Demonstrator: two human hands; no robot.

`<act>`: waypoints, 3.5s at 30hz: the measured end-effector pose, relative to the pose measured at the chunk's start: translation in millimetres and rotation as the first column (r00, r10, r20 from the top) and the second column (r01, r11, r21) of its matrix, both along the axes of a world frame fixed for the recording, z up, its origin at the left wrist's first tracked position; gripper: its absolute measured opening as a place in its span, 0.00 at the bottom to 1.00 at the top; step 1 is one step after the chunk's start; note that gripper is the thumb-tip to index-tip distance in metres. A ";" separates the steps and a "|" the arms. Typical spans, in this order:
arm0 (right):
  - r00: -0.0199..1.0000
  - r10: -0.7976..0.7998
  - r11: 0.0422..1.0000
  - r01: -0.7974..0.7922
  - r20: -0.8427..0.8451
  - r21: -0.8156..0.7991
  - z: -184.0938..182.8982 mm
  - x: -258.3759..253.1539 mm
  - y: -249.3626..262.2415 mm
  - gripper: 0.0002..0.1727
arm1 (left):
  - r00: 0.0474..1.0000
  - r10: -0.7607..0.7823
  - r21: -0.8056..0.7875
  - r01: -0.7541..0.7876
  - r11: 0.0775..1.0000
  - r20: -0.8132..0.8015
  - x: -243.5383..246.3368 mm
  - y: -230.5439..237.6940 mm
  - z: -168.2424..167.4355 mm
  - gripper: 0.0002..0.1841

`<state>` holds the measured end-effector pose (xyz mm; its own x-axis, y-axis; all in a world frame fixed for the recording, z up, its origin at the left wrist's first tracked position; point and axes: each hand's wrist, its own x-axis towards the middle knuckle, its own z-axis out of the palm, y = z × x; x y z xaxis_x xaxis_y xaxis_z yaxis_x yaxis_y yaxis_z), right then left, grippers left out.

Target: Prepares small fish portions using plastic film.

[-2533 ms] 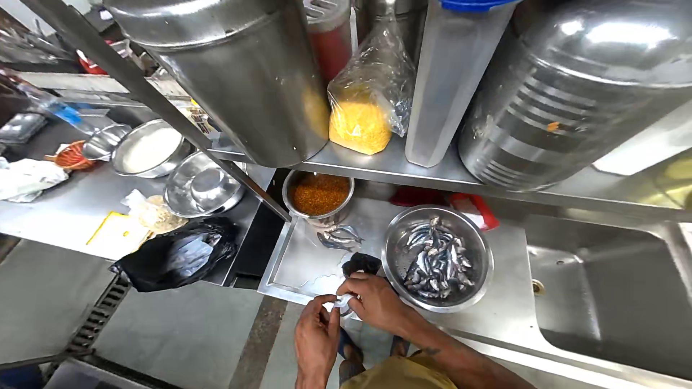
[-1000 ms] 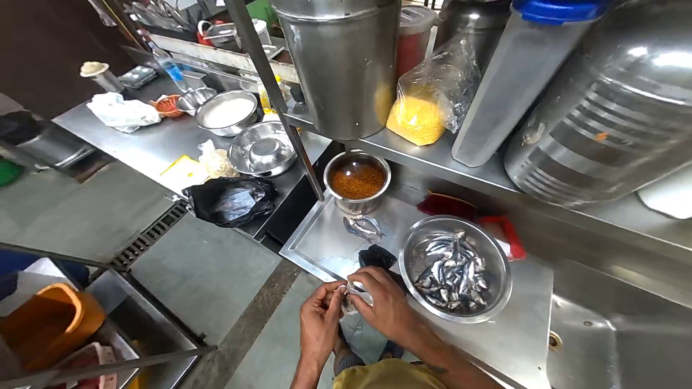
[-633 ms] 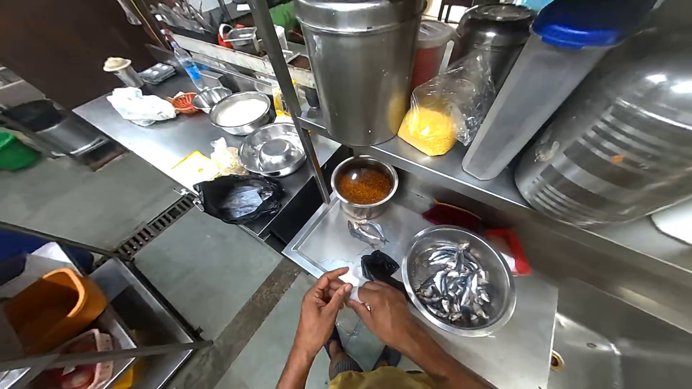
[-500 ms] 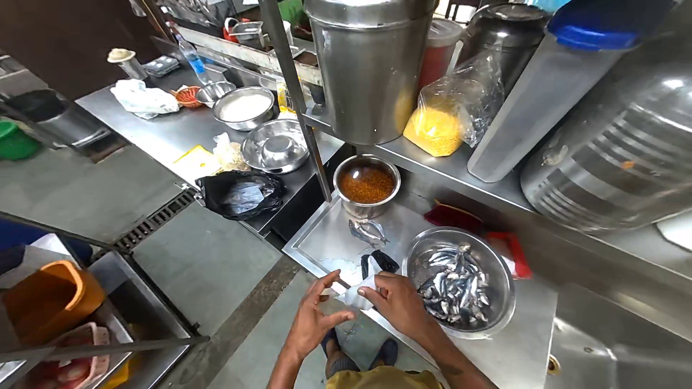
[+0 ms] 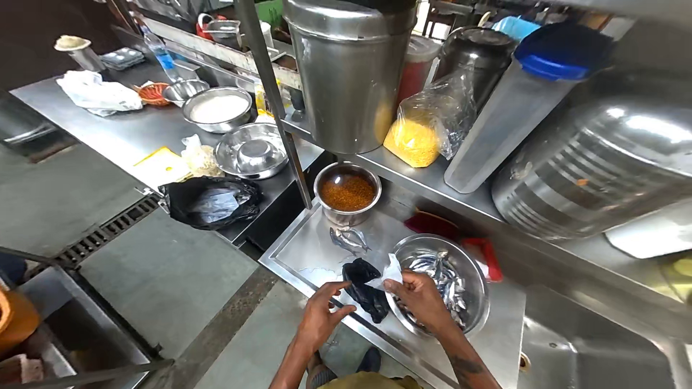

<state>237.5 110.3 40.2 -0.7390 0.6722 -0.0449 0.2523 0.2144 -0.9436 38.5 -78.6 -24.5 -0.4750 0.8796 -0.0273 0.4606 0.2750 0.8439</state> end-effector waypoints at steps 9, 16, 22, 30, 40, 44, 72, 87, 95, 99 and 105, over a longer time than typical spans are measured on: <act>0.981 -0.178 0.984 0.176 -0.075 -0.043 16.9 23.2 9.2 0.16 | 0.991 -0.071 0.028 0.068 0.997 0.110 -0.3 44.5 -5.6 0.13; 0.956 -0.295 0.953 0.294 0.010 -0.075 -5.0 58.0 24.5 0.16 | 0.987 -0.123 0.188 0.102 0.977 0.106 -7.3 26.2 53.5 0.11; 0.965 -0.245 0.965 0.232 -0.094 -0.124 -0.3 47.1 18.1 0.19 | 0.998 -0.065 0.146 0.066 0.987 -0.007 -16.4 27.5 65.7 0.10; 0.968 -0.151 0.970 0.106 -0.203 -0.218 6.2 34.8 11.8 0.14 | 0.902 -0.042 0.384 -0.140 0.912 0.430 -19.1 28.8 58.4 0.08; 0.926 0.036 0.982 0.036 -0.376 0.184 31.5 5.6 0.6 0.13 | 0.774 0.069 0.440 -0.428 0.789 0.629 -15.8 59.1 52.5 0.09; 0.856 0.082 0.996 -0.080 -0.510 0.027 66.3 -14.9 -7.2 0.09 | 0.737 0.087 0.418 -0.472 0.776 0.670 -32.2 74.0 62.1 0.13; 0.961 -0.266 0.811 0.263 -0.070 0.523 30.3 26.7 -12.7 0.27 | -0.117 -0.138 0.049 -0.561 0.826 0.983 53.9 89.7 54.9 0.30; 0.996 0.078 0.942 -0.089 0.048 0.323 43.0 46.5 24.6 0.29 | -0.138 0.108 -0.168 -0.567 0.806 0.985 45.9 78.0 44.0 0.43; 0.786 -0.254 0.924 0.025 0.564 0.381 -49.9 87.7 103.9 0.11 | -0.185 -0.095 -0.051 -0.657 0.752 0.978 31.5 44.1 38.9 0.42; 0.559 -0.057 0.976 -0.143 0.827 0.164 -93.9 70.5 99.5 0.15 | -0.164 -0.104 -0.031 -0.664 0.747 0.981 30.5 38.0 48.9 0.45; 0.411 -0.164 0.967 -0.112 0.897 0.228 -131.2 29.9 72.5 0.21 | -0.132 -0.135 0.007 -0.688 0.726 0.982 23.2 33.7 56.0 0.53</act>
<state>267.4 182.8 -91.0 -0.3379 0.7799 -0.5268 0.9336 0.3486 -0.0826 61.6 -44.9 31.5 -0.5229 0.7209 -0.4549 -0.8523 -0.4323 0.2946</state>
